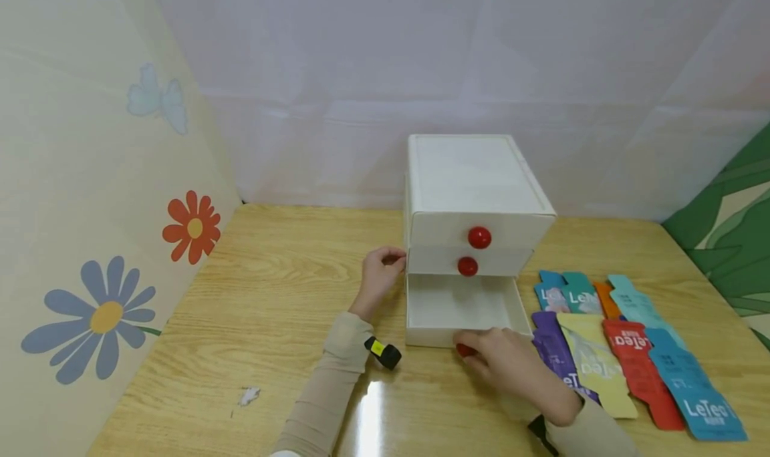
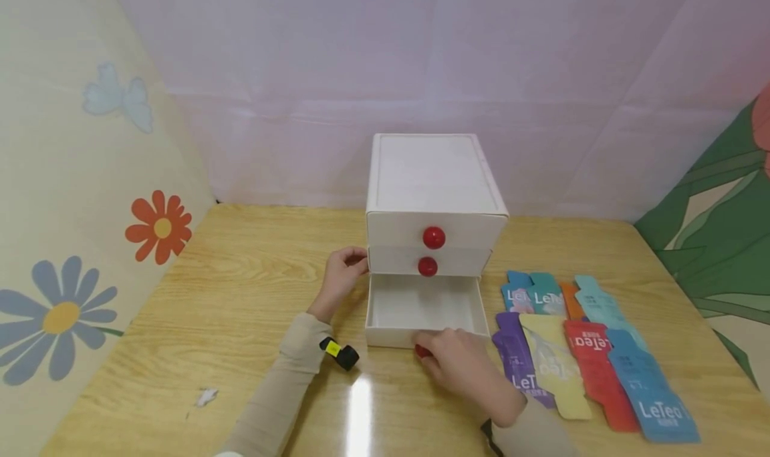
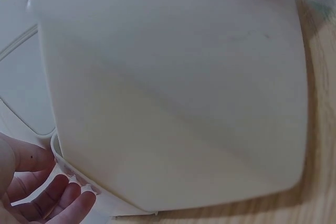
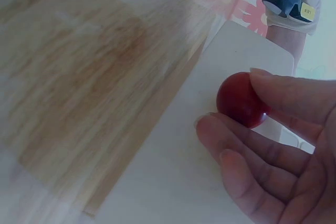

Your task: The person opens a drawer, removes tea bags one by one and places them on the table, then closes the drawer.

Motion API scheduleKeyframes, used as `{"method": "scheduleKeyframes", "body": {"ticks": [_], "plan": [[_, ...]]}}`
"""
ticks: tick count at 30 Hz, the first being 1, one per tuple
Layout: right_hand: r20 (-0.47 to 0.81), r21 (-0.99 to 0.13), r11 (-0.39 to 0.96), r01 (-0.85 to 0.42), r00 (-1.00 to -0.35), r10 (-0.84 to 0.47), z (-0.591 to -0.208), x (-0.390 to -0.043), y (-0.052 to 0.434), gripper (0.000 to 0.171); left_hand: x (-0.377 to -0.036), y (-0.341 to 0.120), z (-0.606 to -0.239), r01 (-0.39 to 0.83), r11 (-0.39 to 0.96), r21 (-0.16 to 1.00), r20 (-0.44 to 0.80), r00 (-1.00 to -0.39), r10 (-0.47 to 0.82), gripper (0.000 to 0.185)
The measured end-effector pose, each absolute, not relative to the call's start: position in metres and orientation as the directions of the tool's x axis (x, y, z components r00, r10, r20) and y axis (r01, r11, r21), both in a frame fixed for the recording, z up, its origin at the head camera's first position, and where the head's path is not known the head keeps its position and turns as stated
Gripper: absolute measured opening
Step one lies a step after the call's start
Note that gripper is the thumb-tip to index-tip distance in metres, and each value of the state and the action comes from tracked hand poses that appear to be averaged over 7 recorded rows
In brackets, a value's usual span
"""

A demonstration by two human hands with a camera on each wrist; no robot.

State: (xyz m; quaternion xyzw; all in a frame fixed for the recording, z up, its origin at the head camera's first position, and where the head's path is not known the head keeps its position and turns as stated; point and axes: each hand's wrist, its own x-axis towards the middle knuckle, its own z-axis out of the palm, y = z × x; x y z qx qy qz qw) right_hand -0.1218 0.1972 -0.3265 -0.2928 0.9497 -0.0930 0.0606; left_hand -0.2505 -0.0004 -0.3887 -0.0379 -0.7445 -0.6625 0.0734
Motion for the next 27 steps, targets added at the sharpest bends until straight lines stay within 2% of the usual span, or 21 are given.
{"method": "scheduleKeyframes", "body": {"ticks": [11,21,27], "plan": [[0.022,-0.165,0.813,-0.558,-0.826,-0.563,-0.326,-0.124,0.195,0.022,-0.249,-0.002,-0.385,0.13,0.114,0.985,0.133,-0.991,-0.024,0.007],[0.022,-0.16,0.832,-0.531,-0.845,-0.535,-0.327,-0.129,0.195,0.025,-0.249,-0.003,-0.385,0.127,0.106,0.986,0.13,-0.991,-0.013,0.008],[0.073,-0.14,0.83,-0.54,-0.842,-0.535,-0.329,-0.133,0.195,0.025,-0.249,-0.003,-0.385,0.115,0.099,0.988,0.116,-0.993,-0.01,0.009]]}}
